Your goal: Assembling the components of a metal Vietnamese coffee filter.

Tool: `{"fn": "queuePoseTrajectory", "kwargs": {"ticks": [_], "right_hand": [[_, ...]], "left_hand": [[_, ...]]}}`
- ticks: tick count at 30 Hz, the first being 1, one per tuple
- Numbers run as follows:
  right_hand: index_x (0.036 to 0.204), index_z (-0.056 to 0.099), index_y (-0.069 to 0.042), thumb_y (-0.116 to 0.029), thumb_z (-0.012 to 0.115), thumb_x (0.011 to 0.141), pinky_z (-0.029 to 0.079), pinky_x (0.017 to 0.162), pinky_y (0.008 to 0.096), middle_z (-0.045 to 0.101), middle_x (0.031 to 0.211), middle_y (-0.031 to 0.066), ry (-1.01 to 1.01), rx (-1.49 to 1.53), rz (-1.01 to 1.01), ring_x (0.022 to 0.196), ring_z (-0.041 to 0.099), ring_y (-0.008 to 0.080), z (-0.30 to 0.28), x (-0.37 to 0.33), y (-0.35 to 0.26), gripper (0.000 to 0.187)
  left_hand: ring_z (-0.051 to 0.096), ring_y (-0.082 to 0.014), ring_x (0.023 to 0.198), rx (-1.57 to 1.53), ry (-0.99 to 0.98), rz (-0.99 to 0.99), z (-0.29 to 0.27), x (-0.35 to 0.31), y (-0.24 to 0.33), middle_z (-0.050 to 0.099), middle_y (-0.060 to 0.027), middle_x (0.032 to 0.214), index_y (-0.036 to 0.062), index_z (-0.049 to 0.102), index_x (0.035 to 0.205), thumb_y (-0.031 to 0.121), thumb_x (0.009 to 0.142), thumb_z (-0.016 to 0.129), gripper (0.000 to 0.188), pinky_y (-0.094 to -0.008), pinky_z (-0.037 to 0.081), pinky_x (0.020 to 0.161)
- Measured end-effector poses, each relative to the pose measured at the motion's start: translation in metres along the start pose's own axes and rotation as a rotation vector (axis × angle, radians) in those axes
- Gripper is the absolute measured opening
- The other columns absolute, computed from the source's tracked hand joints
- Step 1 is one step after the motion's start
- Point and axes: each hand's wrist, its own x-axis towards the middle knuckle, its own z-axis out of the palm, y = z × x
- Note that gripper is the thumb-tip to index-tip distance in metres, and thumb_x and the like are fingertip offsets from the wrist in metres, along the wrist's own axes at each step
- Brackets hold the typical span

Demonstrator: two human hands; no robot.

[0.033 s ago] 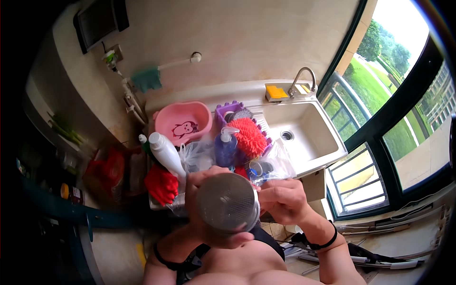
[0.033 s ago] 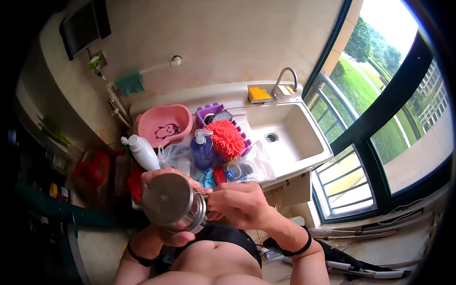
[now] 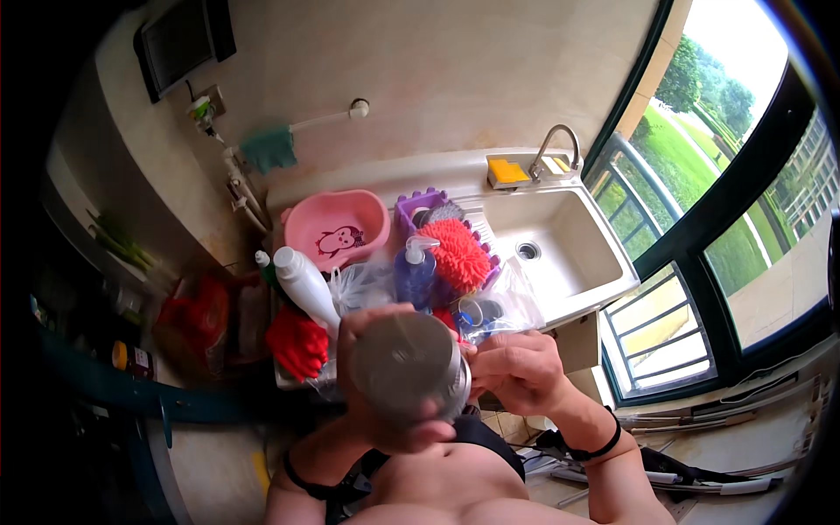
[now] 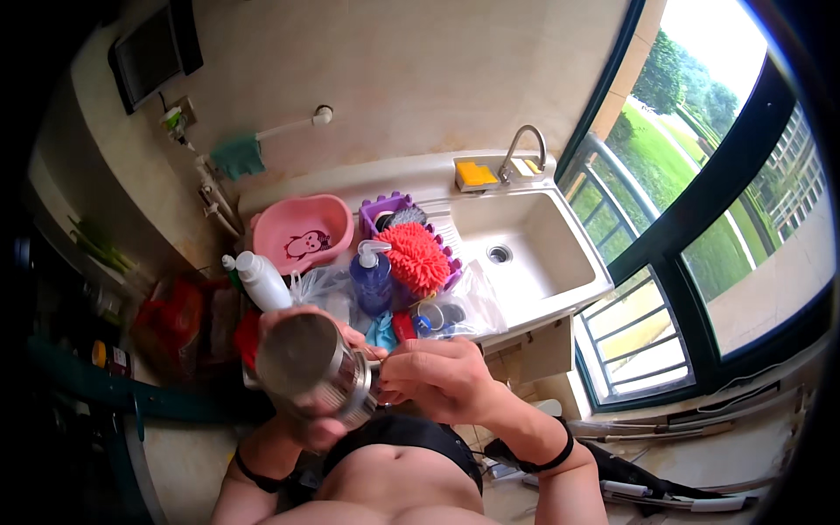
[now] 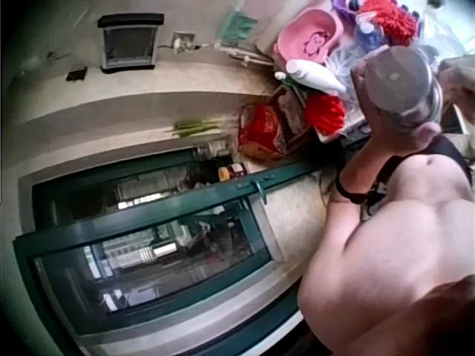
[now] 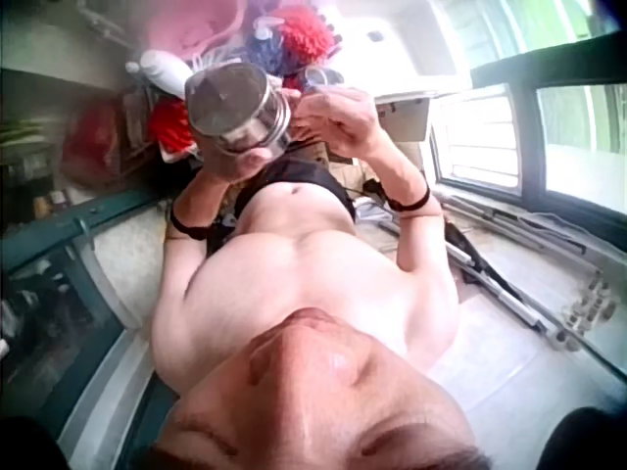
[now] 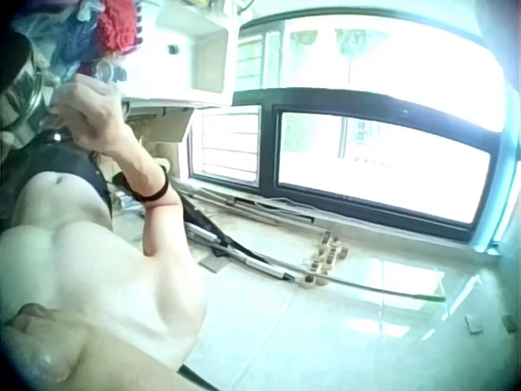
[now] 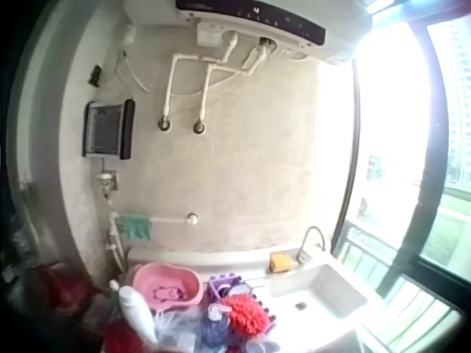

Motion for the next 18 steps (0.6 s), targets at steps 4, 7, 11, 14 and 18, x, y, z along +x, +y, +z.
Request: {"fn": "queuePoseTrajectory", "kwargs": {"ticks": [4,7,11,14,18], "right_hand": [[0.1,0.07,-0.002,0.01,0.071,0.082,0.056,0.057,0.0298,0.073,0.088,0.0088,0.023,-0.189,-0.113,0.069,0.072,0.022,-0.006,0.009,-0.001,0.022],[0.1,0.069,-0.002,0.006,0.076,0.083,0.057,0.057,0.0297,0.073,0.084,0.0081,0.061,-0.201,-0.101,0.069,0.073,0.0216,0.001,0.008,0.005,0.02],[0.101,0.068,-0.002,0.003,0.077,0.082,0.057,0.058,0.0309,0.072,0.088,0.0094,0.074,-0.258,-0.041,0.071,0.073,0.0223,0.004,0.006,0.005,0.022],[0.103,0.068,-0.004,0.0,0.08,0.08,0.054,0.055,0.0318,0.07,0.095,0.0092,0.059,-0.298,-0.017,0.072,0.07,0.024,0.004,0.004,0.006,0.026],[0.106,0.068,-0.004,0.0,0.078,0.081,0.054,0.056,0.0328,0.07,0.097,0.0094,0.058,-0.339,-0.028,0.072,0.07,0.025,0.007,0.008,0.008,0.027]], "left_hand": [[0.067,-0.0338,0.112,-0.55,-0.004,-0.435,0.0,0.008,-0.005,0.055,-0.0177,0.128,0.0032,0.042,0.144,0.057,0.094,0.065,0.077,-0.0461,0.057,0.092],[0.068,-0.0328,0.112,-0.743,0.076,-0.567,0.001,0.015,-0.006,0.063,-0.0177,0.121,-0.0004,0.05,0.137,0.057,0.1,0.055,0.068,-0.0453,0.057,0.091],[0.069,-0.0301,0.112,-0.937,0.129,-0.659,0.002,0.02,-0.006,0.068,-0.0172,0.115,-0.0043,0.055,0.13,0.054,0.101,0.055,0.065,-0.0429,0.056,0.092],[0.069,-0.0302,0.111,-0.939,0.137,-0.665,-0.001,0.02,-0.009,0.068,-0.0168,0.114,-0.0034,0.055,0.13,0.055,0.101,0.056,0.065,-0.0436,0.056,0.093],[0.068,-0.0309,0.112,-0.899,0.2,-0.672,-0.004,0.02,-0.013,0.068,-0.0165,0.115,0.0016,0.055,0.132,0.055,0.099,0.059,0.063,-0.0454,0.054,0.098]]}}
